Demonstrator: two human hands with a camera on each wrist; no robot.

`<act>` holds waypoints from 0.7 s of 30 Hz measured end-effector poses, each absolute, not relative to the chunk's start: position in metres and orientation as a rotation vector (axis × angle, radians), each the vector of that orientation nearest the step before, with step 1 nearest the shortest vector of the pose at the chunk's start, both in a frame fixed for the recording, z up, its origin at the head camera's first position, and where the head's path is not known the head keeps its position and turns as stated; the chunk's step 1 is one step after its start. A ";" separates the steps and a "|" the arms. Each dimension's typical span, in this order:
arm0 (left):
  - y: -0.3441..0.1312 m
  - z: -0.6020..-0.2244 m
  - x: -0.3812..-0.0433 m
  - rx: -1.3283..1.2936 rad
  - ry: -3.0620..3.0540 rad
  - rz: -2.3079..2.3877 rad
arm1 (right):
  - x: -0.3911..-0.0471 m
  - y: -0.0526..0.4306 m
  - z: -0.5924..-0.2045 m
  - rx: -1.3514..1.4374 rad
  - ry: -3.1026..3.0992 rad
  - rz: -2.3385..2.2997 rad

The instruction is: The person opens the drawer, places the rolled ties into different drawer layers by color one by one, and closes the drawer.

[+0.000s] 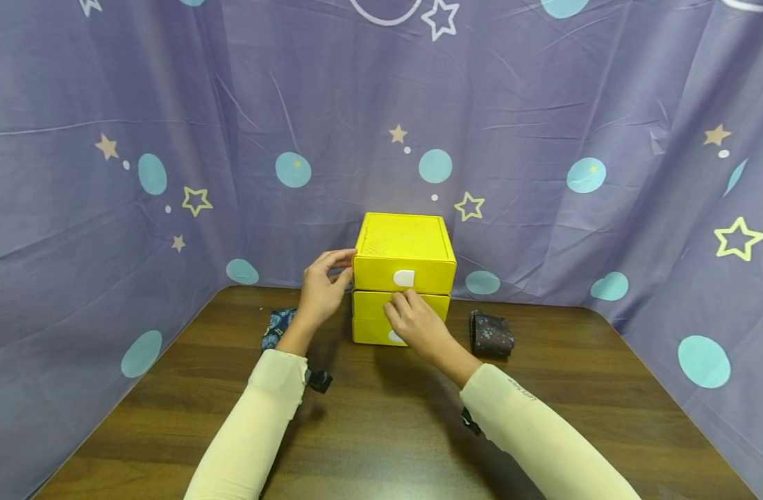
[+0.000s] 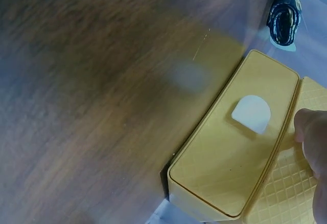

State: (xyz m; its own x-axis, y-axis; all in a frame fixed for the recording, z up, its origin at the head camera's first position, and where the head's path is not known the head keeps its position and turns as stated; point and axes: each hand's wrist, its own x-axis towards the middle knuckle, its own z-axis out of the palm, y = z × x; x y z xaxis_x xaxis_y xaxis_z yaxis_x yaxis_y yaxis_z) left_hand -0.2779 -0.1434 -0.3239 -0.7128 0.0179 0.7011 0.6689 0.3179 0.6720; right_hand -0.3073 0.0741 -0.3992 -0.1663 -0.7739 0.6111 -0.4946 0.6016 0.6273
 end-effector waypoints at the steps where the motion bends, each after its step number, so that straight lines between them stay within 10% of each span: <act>1: -0.143 -0.324 -0.278 -0.605 -1.997 -1.426 | -0.307 0.074 -0.399 1.027 -1.822 -0.349; 21: -0.143 -0.327 -0.283 -0.583 -2.018 -1.405 | -0.296 0.071 -0.395 1.015 -1.725 -0.379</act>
